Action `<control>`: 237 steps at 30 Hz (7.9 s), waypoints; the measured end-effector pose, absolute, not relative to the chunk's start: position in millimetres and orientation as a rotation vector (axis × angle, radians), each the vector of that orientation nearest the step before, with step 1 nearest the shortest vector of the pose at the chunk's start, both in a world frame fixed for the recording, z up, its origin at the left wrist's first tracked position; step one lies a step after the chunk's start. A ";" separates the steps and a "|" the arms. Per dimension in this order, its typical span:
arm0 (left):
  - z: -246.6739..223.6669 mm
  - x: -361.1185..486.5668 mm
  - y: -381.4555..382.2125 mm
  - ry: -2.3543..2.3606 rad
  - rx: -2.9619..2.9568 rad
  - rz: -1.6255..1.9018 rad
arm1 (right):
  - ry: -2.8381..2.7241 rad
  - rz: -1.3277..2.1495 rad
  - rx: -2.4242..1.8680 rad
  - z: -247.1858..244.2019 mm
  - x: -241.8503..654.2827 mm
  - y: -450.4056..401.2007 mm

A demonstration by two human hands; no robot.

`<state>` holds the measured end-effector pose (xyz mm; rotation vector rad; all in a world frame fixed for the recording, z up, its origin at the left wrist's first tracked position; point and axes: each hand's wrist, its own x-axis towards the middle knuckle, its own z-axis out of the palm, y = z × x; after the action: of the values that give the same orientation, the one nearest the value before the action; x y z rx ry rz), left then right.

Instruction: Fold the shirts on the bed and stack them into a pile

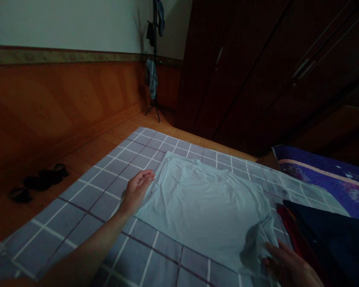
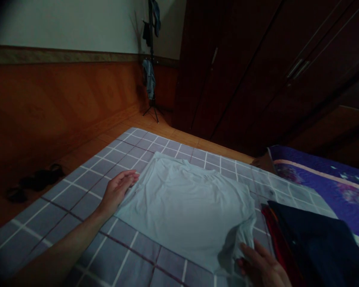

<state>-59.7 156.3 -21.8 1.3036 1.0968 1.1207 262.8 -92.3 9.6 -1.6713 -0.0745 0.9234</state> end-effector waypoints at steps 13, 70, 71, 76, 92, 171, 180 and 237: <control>-14.3 -79.2 166.9 1.073 1.213 0.652 | -1.622 0.830 -1.752 3.9 38.7 88.6; 4.1 -80.9 64.1 0.974 1.468 0.371 | -1.263 0.785 -2.217 13.4 193.9 -72.9; 0.8 -84.3 53.8 0.941 1.465 0.315 | -1.236 0.823 -2.189 10.8 197.9 -86.7; -18.1 -113.2 19.1 0.971 1.671 0.018 | -1.443 0.681 -2.255 -7.2 208.1 -144.6; 16.8 -48.5 26.3 0.637 2.523 -0.127 | -2.464 0.193 -1.465 -40.8 155.6 -90.1; -16.5 112.5 78.0 -0.124 2.963 -0.157 | -2.292 0.395 -1.681 -10.2 152.2 -103.7; -34.1 119.4 101.6 0.181 3.072 -0.029 | -2.283 0.520 -1.667 -13.1 151.8 -104.4; -31.7 4.2 124.1 0.694 2.891 -0.013 | -2.120 -0.146 -2.022 -32.3 204.4 -1.3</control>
<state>4.2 124.1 -31.7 2.8909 0.6938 -0.0125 204.4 -1.3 -32.3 -2.0217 -2.1198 -0.1461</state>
